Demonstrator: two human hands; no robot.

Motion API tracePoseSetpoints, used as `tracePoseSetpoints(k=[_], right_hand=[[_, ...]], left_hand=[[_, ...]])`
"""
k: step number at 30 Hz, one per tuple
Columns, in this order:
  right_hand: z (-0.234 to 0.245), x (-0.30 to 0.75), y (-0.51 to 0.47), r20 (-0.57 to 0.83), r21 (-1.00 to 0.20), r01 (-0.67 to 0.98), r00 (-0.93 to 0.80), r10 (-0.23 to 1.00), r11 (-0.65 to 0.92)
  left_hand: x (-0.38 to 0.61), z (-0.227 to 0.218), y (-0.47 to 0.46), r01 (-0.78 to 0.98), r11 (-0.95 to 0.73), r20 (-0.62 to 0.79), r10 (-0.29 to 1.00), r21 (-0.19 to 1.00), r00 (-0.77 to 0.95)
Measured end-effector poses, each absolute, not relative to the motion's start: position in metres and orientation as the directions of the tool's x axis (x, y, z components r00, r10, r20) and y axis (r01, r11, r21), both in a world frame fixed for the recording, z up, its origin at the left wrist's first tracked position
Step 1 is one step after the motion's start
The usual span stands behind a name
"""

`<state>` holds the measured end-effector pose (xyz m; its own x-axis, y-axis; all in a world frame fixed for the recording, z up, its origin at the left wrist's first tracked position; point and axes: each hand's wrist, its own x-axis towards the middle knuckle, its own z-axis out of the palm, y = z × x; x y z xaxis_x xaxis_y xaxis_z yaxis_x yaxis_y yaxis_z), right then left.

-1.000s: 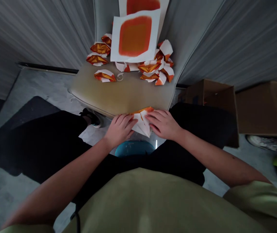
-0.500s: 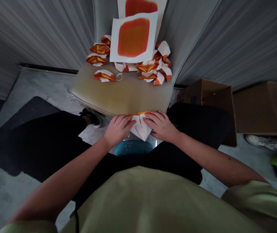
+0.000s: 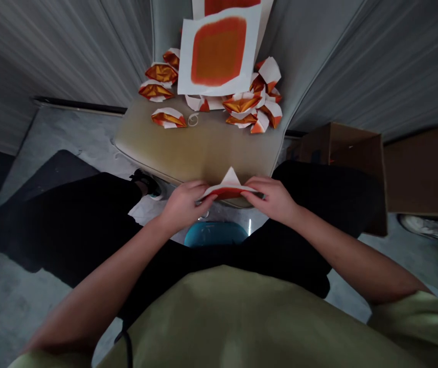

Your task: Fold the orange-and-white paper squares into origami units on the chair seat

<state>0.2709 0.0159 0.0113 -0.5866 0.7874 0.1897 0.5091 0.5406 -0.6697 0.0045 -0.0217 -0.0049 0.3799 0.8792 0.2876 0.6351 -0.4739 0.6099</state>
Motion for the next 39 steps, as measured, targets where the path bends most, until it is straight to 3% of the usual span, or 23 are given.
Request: tracePoseSetpoints(k=[2, 4, 6, 8, 13, 18, 22, 26, 33, 39], right_hand=[[0.022, 0.267, 0.029, -0.049, -0.742, 0.587, -0.531, 0.846, 0.325], [0.027, 0.262, 0.04, -0.225, -0.722, 0.67, -0.466, 0.856, 0.175], [0.025, 0.257, 0.048, -0.253, -0.701, 0.701, -0.413, 0.875, 0.128], [0.017, 0.252, 0.048, -0.186, -0.679, 0.719, -0.364, 0.913, 0.149], [-0.006, 0.249, 0.031, 0.137, -0.493, 0.778, -0.373, 0.918, 0.39], [-0.009, 0.246, 0.013, 0.302, -0.279, 0.819, -0.421, 0.855, 0.502], [-0.01, 0.235, -0.001, 0.248, -0.203, 0.806, -0.507, 0.825, 0.556], [-0.013, 0.232, 0.0, 0.228, -0.166, 0.81, -0.523, 0.821, 0.563], [-0.017, 0.268, 0.052, 0.214, -0.297, 0.7, -0.614, 0.76, 0.65], [-0.019, 0.271, 0.084, 0.208, -0.311, 0.643, -0.673, 0.71, 0.7]], left_hand=[[0.006, -0.001, -0.015, 0.596, -0.278, 0.137, 0.953, 0.754, 0.271], [0.007, -0.001, -0.008, 0.56, -0.086, 0.011, 0.991, 0.824, 0.136], [0.007, -0.004, -0.004, 0.549, 0.041, -0.071, 0.997, 0.835, 0.033], [0.008, -0.008, -0.002, 0.613, 0.067, -0.083, 0.997, 0.787, -0.002], [0.01, -0.011, -0.007, 0.836, -0.218, 0.134, 0.976, 0.504, 0.173], [0.006, -0.008, -0.004, 0.879, -0.398, 0.274, 0.904, 0.263, 0.327], [0.001, -0.01, 0.003, 0.78, -0.582, 0.254, 0.81, 0.23, 0.529], [0.001, -0.013, 0.002, 0.78, -0.587, 0.249, 0.806, 0.216, 0.538], [0.0, 0.002, -0.014, 0.747, -0.621, 0.208, 0.783, 0.238, 0.586], [0.008, -0.005, -0.011, 0.662, -0.739, 0.208, 0.672, 0.126, 0.71]])
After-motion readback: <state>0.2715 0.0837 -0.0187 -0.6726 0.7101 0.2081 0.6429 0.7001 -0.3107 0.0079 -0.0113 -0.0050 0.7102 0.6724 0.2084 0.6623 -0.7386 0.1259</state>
